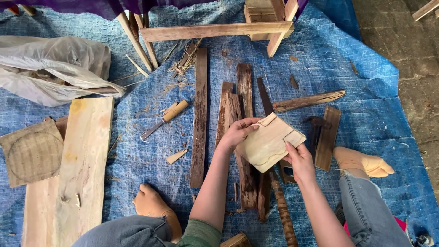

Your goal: Shaping a piece of wood by shaving it with a sickle to follow a drawn outline while sitting on a tarp.

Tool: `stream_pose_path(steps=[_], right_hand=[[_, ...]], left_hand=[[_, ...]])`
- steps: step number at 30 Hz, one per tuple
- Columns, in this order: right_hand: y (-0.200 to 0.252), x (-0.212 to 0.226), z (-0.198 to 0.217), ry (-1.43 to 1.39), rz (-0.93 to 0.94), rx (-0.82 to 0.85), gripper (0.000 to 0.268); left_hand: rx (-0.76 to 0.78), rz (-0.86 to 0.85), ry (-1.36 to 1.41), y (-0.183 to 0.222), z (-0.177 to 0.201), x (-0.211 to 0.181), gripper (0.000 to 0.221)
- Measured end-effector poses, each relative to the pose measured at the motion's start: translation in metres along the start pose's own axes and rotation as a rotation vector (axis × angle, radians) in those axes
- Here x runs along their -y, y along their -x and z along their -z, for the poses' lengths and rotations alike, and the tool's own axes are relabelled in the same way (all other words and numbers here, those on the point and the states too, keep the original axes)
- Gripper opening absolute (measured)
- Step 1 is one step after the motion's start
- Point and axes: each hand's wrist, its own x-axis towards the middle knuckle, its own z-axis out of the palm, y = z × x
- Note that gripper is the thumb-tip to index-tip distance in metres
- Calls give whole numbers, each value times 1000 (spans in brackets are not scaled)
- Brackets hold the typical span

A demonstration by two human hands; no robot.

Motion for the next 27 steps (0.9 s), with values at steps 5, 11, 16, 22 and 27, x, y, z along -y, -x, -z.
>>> stream_pose_path(steps=[5, 11, 16, 22, 27], right_hand=[[-4, -9, 3, -19, -25, -13, 34], [-9, -16, 7, -69, -73, -20, 33], [-13, -20, 12, -104, -104, -46, 32], [-15, -34, 11, -186, -107, -83, 33], [3, -13, -1, -79, -136, -48, 33]], left_hand=[[19, 25, 51, -11, 11, 19, 20], [37, 31, 102, -6, 13, 18, 16], [58, 40, 52, -1, 9, 11, 20], [46, 100, 11, -8, 18, 31, 30], [-13, 81, -66, -13, 36, 34, 33]])
